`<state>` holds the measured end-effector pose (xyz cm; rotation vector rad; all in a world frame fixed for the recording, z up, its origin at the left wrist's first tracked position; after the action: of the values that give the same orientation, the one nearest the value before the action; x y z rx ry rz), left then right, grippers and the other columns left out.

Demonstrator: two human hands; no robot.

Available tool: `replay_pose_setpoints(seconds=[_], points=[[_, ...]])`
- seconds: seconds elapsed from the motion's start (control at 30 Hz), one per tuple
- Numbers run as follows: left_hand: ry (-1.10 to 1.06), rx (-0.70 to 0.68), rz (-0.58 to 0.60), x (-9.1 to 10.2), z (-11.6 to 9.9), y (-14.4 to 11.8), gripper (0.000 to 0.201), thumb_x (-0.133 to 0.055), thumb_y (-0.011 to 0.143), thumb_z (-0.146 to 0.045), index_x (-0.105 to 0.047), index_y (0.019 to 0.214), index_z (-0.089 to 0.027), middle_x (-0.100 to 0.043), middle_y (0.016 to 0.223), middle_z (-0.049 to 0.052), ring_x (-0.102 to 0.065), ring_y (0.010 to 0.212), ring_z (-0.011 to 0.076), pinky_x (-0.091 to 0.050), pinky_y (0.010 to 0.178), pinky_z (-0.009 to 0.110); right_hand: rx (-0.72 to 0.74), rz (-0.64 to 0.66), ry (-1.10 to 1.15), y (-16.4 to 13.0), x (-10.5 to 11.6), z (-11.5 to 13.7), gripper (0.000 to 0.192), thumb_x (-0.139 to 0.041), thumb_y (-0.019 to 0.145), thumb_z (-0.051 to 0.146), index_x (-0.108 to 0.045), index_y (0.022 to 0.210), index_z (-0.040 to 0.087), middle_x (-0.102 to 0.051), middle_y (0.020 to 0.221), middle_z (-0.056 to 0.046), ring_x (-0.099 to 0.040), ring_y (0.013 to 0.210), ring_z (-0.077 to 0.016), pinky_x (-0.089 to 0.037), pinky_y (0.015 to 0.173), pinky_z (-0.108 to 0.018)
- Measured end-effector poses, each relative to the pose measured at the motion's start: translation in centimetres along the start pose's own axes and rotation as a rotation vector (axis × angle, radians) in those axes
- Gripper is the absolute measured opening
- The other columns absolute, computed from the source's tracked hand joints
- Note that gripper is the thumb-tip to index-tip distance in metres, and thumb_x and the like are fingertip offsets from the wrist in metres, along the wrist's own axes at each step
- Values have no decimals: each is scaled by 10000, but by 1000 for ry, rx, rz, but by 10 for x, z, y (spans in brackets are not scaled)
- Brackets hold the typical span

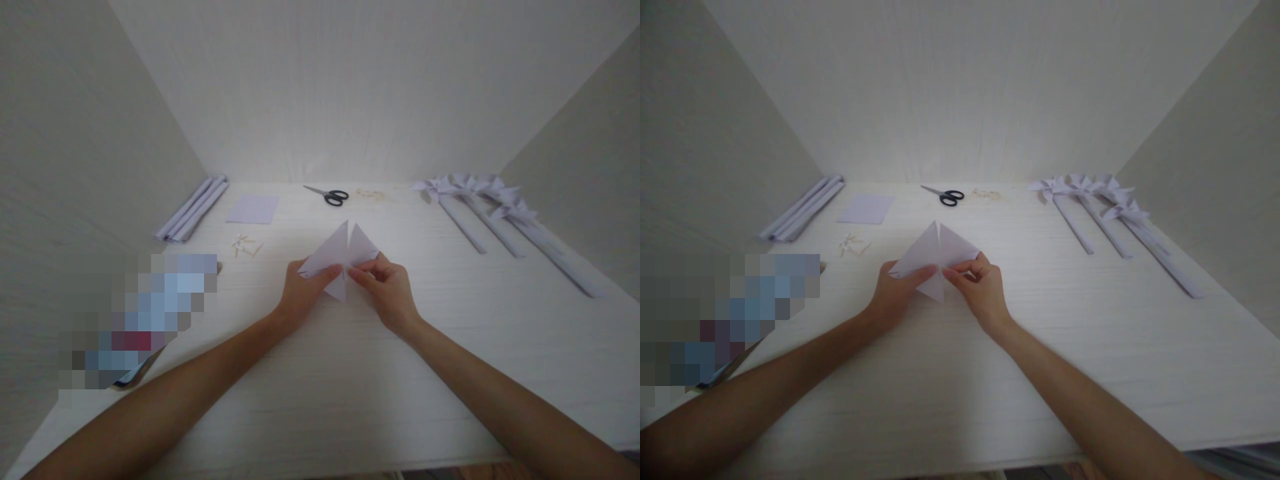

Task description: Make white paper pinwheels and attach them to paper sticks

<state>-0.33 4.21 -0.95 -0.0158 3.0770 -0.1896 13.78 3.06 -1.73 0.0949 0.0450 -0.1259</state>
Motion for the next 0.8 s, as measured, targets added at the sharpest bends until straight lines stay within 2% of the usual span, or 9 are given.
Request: replay_pose_setpoints(seconds=[0.17, 0.53, 0.8], points=[[57, -32, -26, -1, -7, -2, 187, -684, 524, -282, -599, 552, -118, -550, 518, -2, -453, 470, 94, -355, 461, 222, 9, -19, -5, -1, -2, 3, 116, -685, 580, 252, -610, 583, 164, -567, 774, -28, -536, 746, -139, -453, 616, -259], [187, -149, -16, -2, -11, -5, 182, -649, 579, -284, -658, 678, -132, -608, 577, 18, -512, 522, 119, -403, 492, 216, -16, -46, -15, -2, -2, 6, 126, -668, 591, 257, -603, 582, 150, -566, 755, -31, -531, 670, -118, -443, 564, -243], [215, -181, 4, -3, -10, -4, 193, -636, 596, -291, -642, 671, -113, -598, 580, 13, -486, 496, 98, -382, 451, 198, -24, -46, -27, -2, -2, 4, 144, -671, 587, 281, -612, 586, 150, -571, 728, -23, -527, 636, -114, -428, 532, -235]])
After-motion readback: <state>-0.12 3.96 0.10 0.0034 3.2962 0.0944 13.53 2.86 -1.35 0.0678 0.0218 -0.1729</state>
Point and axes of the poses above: each hand's wrist, its own y-axis towards the middle knuckle, its own x-axis out of the back of the hand, z = x × y, the point moved 3 cm from there along y, towards the middle knuckle
